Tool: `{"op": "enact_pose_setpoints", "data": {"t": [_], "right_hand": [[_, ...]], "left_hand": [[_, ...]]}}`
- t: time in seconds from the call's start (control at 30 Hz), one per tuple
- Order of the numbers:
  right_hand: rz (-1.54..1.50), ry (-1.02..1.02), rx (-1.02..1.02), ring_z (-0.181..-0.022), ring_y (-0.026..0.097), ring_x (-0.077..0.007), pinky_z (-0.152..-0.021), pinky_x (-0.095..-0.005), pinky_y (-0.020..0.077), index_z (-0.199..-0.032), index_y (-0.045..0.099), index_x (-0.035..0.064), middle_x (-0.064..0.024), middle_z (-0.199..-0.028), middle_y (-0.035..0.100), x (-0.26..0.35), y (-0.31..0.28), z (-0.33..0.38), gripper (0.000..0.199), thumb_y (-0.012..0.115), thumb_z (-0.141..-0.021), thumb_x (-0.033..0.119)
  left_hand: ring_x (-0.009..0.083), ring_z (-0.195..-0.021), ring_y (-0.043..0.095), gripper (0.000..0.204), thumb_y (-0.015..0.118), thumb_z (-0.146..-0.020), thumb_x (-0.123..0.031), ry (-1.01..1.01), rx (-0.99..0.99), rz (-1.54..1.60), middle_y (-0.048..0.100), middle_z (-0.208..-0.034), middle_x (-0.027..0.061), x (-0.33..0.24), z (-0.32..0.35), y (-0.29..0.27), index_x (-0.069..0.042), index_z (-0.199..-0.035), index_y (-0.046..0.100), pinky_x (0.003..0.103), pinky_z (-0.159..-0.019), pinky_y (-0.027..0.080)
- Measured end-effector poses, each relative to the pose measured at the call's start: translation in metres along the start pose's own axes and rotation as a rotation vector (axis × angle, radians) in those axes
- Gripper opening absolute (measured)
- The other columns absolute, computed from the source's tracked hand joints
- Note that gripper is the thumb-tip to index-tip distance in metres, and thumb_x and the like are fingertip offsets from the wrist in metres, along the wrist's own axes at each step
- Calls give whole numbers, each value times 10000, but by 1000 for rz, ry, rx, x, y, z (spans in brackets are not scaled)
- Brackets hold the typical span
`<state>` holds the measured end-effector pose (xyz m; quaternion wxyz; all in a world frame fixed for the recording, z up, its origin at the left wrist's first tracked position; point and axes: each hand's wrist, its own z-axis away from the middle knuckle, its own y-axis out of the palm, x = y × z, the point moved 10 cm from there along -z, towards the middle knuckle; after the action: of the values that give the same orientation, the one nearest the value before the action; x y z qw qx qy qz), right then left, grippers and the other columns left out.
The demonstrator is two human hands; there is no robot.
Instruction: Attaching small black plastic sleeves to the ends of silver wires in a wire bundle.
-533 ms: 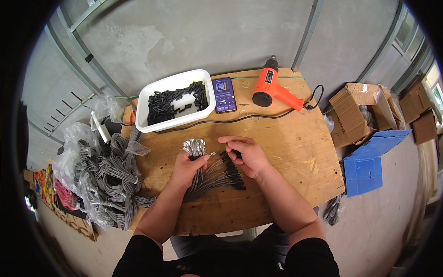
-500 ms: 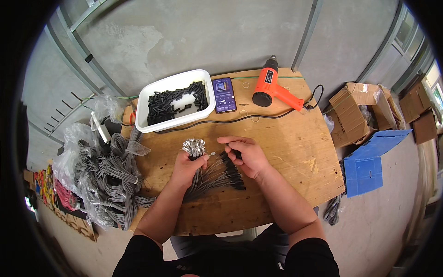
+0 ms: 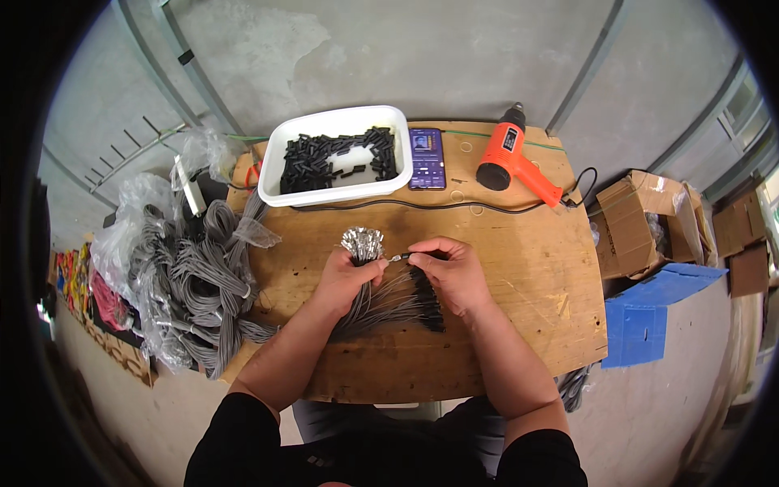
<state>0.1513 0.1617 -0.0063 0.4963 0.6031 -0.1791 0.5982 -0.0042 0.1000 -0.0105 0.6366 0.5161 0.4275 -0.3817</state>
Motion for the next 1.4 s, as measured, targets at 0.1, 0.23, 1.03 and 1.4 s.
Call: {"op": "enact_pose_setpoints", "data": {"t": [0.1,0.23,1.03,1.4], "right_hand": [[10,-15,16,-566,466,-19,-492,-169,330,-1017,697,-7,-1,-789,650,0,4,1,131,709,-886,-6],[16,-30,6,-573,467,-14,-495,-168,330,-1014,701,-5,5,-789,649,1,10,2,126,706,-888,-10],[31,-171,10,-552,453,-17,-481,-176,331,-973,697,-11,-24,-814,676,7,14,4,110,676,-879,-65],[24,-162,54,-907,655,-137,-833,-253,537,-986,700,-39,-114,-1015,707,5,12,3,150,664,-864,-118]], "left_hand": [[79,-614,541,74,687,-874,-1,-6,-3,28,593,-725,-5,2,0,-2,-29,-845,625,256,-557,417],[74,-617,534,72,696,-875,-12,-13,7,9,595,-729,-8,1,2,-2,-24,-849,630,251,-555,413],[69,-636,534,71,700,-871,-25,10,60,30,599,-735,-7,4,0,1,-27,-846,633,243,-569,418],[80,-644,544,73,700,-878,-35,-5,83,21,600,-738,-2,3,1,2,-29,-860,629,246,-589,430]]}}
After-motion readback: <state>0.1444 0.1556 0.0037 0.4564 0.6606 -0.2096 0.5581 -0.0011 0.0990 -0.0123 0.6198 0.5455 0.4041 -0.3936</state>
